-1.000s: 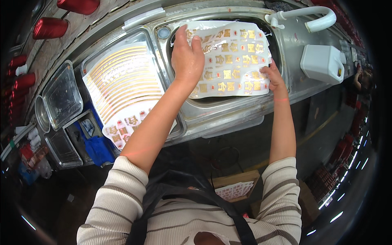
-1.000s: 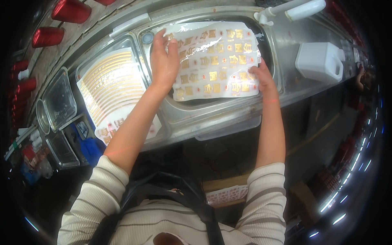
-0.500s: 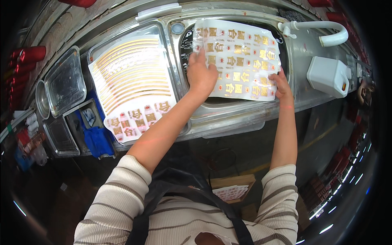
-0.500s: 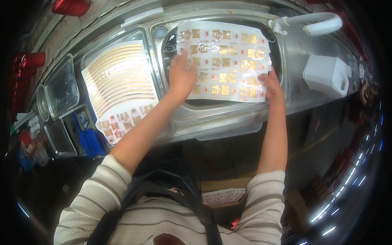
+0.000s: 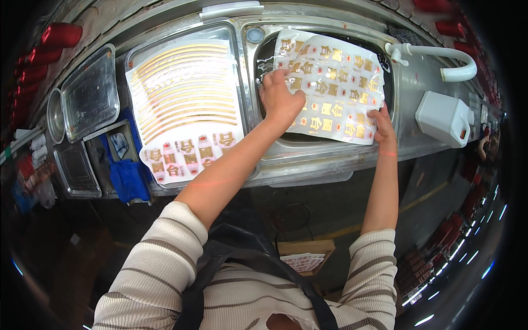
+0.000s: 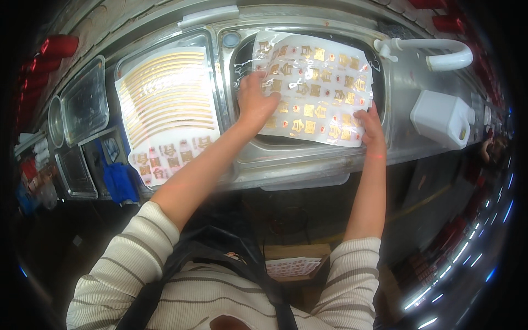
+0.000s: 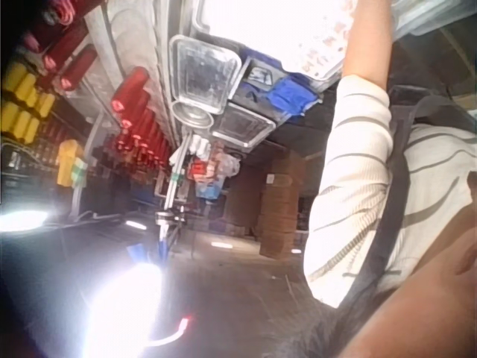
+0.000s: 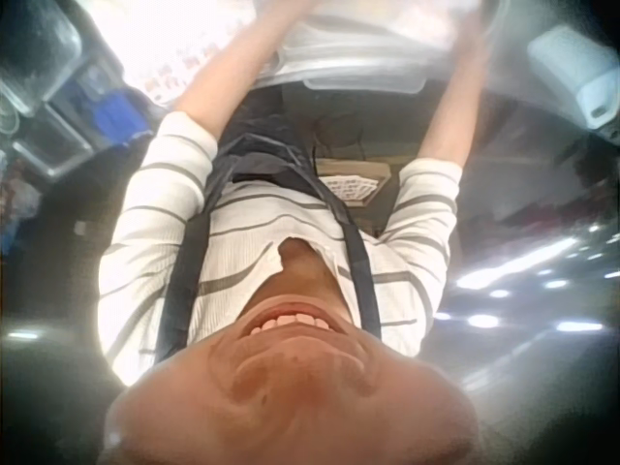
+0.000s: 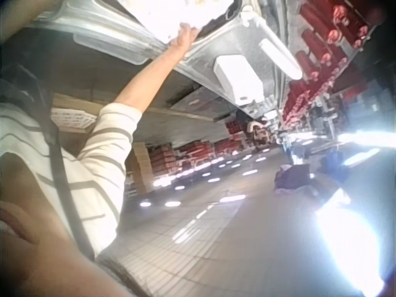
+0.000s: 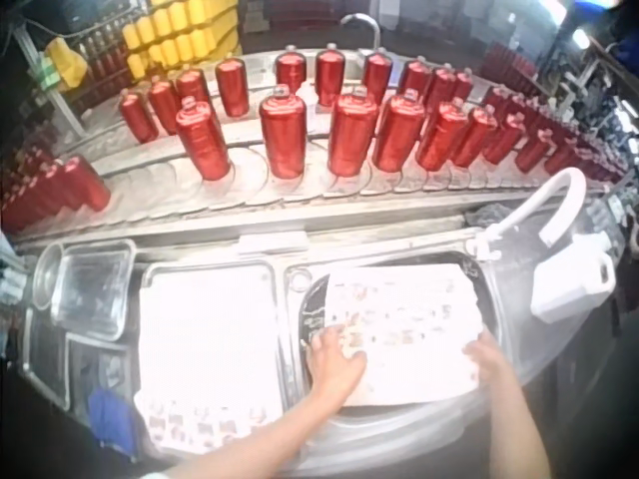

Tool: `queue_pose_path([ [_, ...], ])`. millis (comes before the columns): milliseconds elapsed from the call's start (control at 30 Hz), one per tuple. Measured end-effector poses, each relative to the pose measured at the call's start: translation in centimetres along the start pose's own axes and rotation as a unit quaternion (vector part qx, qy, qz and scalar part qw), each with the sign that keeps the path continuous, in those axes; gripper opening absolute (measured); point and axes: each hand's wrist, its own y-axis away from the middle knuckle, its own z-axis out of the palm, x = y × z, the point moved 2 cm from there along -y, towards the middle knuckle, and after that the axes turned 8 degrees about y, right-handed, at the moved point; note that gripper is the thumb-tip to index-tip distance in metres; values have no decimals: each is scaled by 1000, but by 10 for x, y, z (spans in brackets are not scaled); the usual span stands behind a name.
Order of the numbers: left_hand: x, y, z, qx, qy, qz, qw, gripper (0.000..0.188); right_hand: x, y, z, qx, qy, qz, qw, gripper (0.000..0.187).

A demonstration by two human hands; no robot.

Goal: The person washes a stack of printed paper sheets in a sink, repeatedly submerging and agitating them under running water. They then lift the wet sheets, separate them, and place them into a metal tray on the counter.

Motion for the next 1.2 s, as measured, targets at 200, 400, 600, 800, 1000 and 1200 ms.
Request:
queue_pose_path([
  [200, 0, -6, -1, 56, 74, -17, 996, 54, -2, 2, 2, -3, -6, 0, 1000, 67],
  [400, -2, -3, 2, 24, 78, 5, 997, 46, -3, 2, 3, -8, 2, 4, 1000, 68],
  [600, 4, 17, 7, 62, -55, 77, 994, 47, 1, 1, 0, -14, -3, 2, 1000, 67],
  [800, -1, 17, 13, 34, 0, 91, 995, 54, -2, 2, 2, -8, 6, 2, 1000, 67],
  [1000, 16, 54, 25, 26, -41, 220, 974, 57, 5, -1, -2, -17, -10, 3, 1000, 65],
  [1200, 15, 55, 24, -21, 1, 189, 982, 56, 4, -2, 0, -7, -7, -7, 1000, 65],
])
